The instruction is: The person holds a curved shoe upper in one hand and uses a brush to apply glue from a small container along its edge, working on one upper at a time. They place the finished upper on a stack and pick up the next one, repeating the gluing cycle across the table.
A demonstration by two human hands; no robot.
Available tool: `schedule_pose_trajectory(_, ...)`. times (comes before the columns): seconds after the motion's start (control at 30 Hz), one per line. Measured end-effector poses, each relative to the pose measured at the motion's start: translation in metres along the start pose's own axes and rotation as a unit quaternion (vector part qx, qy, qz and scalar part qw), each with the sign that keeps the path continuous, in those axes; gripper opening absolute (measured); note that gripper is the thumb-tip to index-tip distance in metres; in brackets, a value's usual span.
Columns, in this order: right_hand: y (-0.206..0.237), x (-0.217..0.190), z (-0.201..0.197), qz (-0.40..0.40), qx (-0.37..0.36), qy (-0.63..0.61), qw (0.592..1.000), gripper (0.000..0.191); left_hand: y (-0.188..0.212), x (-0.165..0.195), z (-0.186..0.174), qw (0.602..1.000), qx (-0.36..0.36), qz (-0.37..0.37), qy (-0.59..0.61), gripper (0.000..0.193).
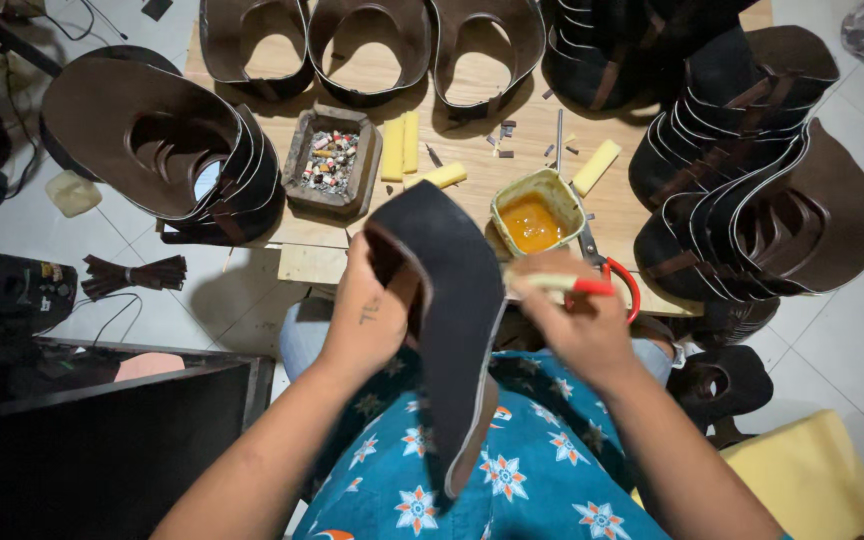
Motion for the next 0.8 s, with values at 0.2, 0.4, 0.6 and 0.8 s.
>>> schedule_pose_trajectory(0.2,-0.052,0.036,-0.040,-0.107,0.015,0.400,0.910,0.019,-0.002,-0.024,-0.002,0.994,-0.013,-0.089,0.068,0.042)
schedule_pose_trajectory(0.4,-0.058,0.072,-0.026,-0.119,-0.019,0.433,0.893,0.020,-0.004,-0.050,-0.011,0.986,0.019,-0.135,0.090,0.047)
schedule_pose_trajectory(0.6,-0.056,0.068,-0.033,-0.083,-0.023,0.382,0.920,0.020,0.001,-0.020,-0.006,0.992,-0.003,-0.044,0.115,0.056)
schedule_pose_trajectory(0.8,-0.036,0.005,-0.052,-0.190,0.053,0.399,0.896,0.019,-0.002,0.007,-0.006,0.996,0.037,-0.045,0.070,0.055)
Point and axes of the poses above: each hand's wrist, its own y-axis away from the middle knuckle, its own z-axis out of the palm, x = y × z, the point moved 9 cm from there along -y, towards the middle knuckle, and after that the axes turned 12 degrees about -z, right-handed, at the moved point
